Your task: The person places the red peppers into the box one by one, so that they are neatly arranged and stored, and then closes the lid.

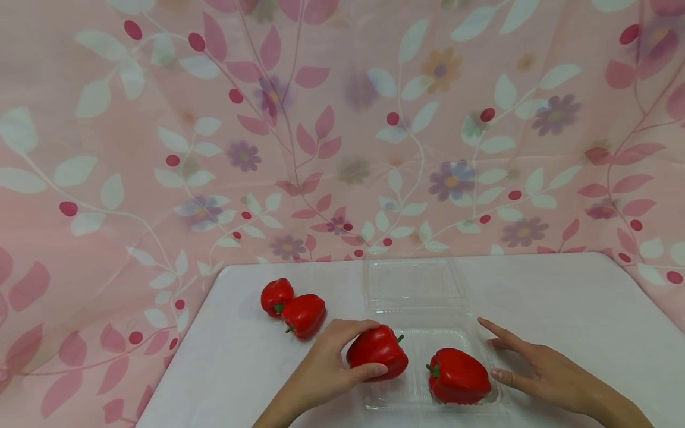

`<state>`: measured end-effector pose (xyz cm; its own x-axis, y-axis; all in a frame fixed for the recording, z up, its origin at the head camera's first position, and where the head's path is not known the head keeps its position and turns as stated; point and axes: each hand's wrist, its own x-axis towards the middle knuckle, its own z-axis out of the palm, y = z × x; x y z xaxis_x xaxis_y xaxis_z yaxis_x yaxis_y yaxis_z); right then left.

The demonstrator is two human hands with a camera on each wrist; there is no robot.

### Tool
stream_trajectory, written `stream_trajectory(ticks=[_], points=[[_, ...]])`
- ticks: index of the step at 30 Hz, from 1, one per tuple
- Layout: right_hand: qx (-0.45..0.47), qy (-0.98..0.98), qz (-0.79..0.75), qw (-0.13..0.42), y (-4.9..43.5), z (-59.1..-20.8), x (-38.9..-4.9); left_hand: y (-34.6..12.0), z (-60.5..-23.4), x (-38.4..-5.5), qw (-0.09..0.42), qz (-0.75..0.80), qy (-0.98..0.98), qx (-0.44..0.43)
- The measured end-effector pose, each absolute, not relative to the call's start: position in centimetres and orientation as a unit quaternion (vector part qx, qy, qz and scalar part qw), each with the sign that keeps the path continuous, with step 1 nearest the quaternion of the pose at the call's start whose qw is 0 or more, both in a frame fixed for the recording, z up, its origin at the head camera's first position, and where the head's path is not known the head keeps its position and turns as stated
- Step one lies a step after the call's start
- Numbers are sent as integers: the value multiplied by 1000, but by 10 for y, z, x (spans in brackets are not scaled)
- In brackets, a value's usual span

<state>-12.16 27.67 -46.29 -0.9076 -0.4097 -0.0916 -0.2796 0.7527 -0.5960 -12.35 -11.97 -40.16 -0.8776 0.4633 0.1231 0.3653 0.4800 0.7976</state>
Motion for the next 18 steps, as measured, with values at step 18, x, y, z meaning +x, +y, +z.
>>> stream_trajectory(ticks=[18], points=[[-185,932,-294,105,277,-465,-122,-103,-407,-123,65,403,868,283]])
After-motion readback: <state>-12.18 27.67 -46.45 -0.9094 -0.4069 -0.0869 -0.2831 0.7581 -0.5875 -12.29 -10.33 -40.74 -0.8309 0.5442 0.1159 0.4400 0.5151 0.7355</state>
